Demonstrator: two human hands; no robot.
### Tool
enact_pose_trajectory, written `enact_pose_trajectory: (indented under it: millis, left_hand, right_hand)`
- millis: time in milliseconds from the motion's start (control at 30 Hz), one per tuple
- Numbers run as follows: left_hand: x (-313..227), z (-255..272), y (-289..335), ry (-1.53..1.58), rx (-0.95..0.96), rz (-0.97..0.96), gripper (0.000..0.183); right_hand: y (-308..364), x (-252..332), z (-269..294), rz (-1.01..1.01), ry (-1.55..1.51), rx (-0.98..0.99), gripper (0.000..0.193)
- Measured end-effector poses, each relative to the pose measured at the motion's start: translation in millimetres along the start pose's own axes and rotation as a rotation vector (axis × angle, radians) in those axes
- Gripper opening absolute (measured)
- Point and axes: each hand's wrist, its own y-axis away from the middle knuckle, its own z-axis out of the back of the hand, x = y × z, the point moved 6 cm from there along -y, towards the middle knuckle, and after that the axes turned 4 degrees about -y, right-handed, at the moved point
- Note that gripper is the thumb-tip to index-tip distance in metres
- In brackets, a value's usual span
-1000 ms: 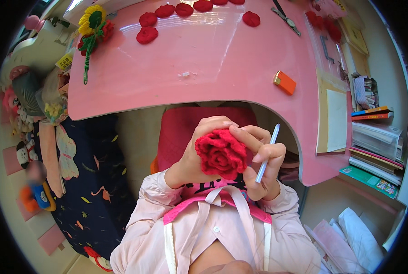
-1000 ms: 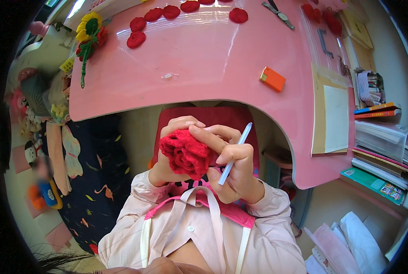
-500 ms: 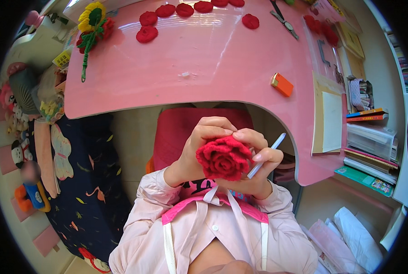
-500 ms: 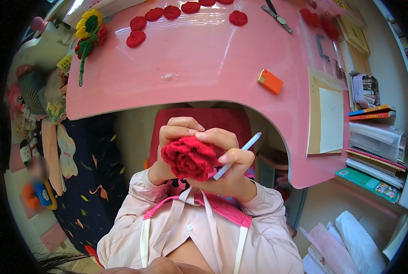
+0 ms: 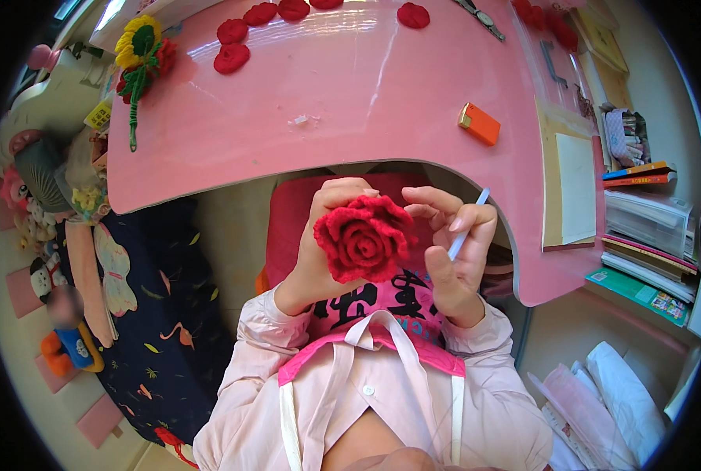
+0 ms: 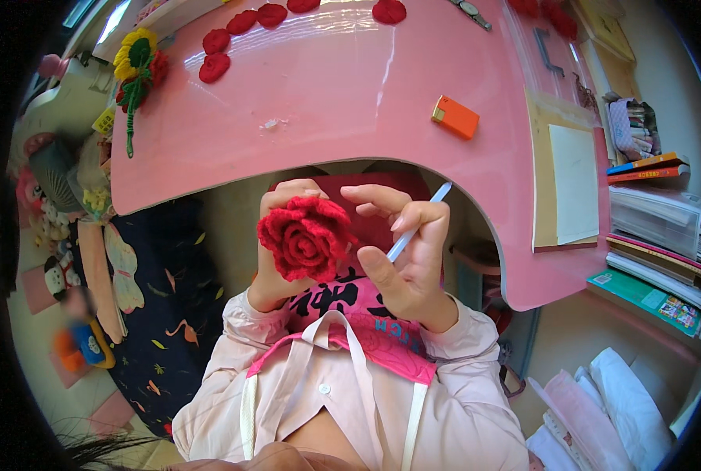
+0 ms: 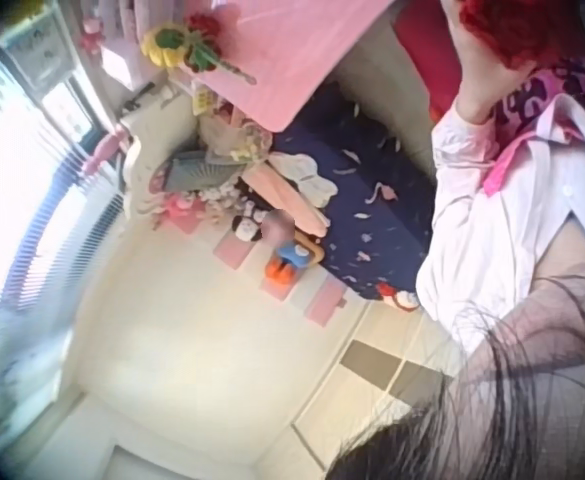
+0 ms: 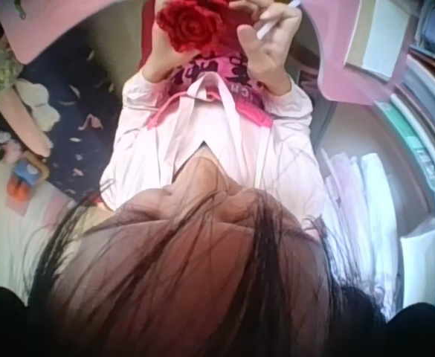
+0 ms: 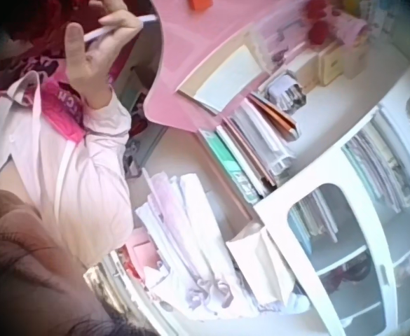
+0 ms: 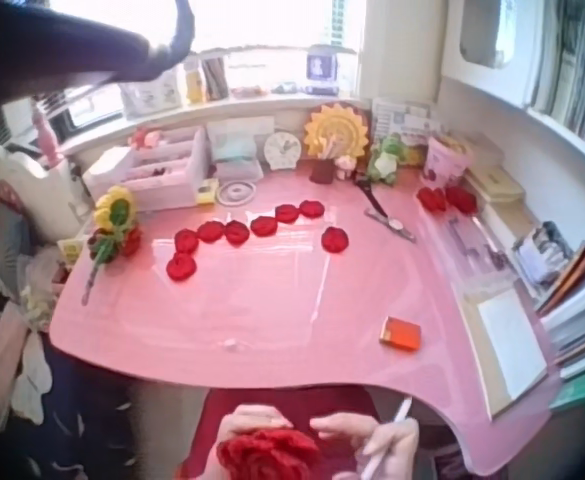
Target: The person assembles a red artificial rose by hand, using a white plastic tool to shape and secure individual petals. They pick up pre-cut red petal pieces from a pink table and wrap them around a central bud, gradually building the flower's volume and shape.
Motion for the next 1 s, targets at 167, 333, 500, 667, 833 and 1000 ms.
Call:
enact_pose_trajectory:
  millis: [167,333,500,667,833,1000]
  left_hand:
    - [5.6,-1.3,2.1,-0.005,0.001,0.062,0.071]
    - [3.0,-6.5,2.3,0.02,0.035,0.129,0.076]
    - [2.8,-9.2,3.2,0.13,0.019,0.232,0.082]
    - [0.8,-9.2,5.5,0.198,-0.002,0.194,0.086]
    - [4.1,-7.0,11.7,0.203,0.065,0.206,0.091]
    - [-2.9,-9.9,-0.8,0.164,0.041,0.105,0.102]
  right_hand:
    - [-11.3,0.2,6.1,-0.088,-0.022,-0.023,0.038]
    - [-16.2,-3.2,-1.0,-0.115,-0.025,-0.094,0.035]
    - [-16.0,2.2,1.1,0.009,0.047,-0.139,0.034]
    - [-14.6,8.2,2.2,0.062,0.056,-0.176,0.036]
    - [-11.8,15.8,1.6,0.131,0.194,-0.222,0.038]
    - [-12.9,23.2,-10.4,0.283,0.387,-0.115,0.039]
